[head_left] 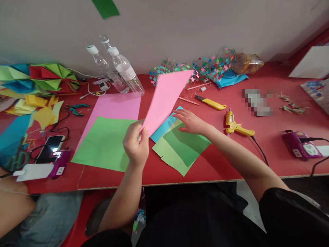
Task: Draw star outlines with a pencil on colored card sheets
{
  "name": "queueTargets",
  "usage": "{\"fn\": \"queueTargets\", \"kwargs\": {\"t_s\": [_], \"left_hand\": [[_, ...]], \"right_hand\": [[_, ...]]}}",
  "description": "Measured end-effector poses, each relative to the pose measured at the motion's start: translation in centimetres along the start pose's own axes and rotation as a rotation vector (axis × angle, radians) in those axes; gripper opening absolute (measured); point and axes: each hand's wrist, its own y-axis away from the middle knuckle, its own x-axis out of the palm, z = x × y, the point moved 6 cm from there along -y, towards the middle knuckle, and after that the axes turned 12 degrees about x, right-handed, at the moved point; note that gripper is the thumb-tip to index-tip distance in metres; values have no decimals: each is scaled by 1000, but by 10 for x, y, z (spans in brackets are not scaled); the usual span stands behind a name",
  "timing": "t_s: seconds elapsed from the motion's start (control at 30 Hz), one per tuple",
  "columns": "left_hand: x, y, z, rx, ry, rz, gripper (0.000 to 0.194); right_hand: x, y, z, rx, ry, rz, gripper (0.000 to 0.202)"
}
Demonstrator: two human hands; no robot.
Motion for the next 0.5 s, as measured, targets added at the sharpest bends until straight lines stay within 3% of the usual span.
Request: {"fn": "queueTargets", "kwargs": {"t_s": [0.1, 0.17, 0.33, 0.5], "left_hand": [[-1, -1, -12, 96, 67, 42, 27], [-6, 0, -8, 74, 86, 19, 27], [-16, 8, 19, -89, 77, -140, 19], [-16, 0, 14, -28, 68, -180, 22]], "right_hand": [[19, -26, -3, 41, 61, 64, 76], [23, -28, -6, 80, 110, 55, 77], [8, -15, -5, 167, 264, -16, 67], [-10, 1, -2, 159, 297, 0, 50]]}}
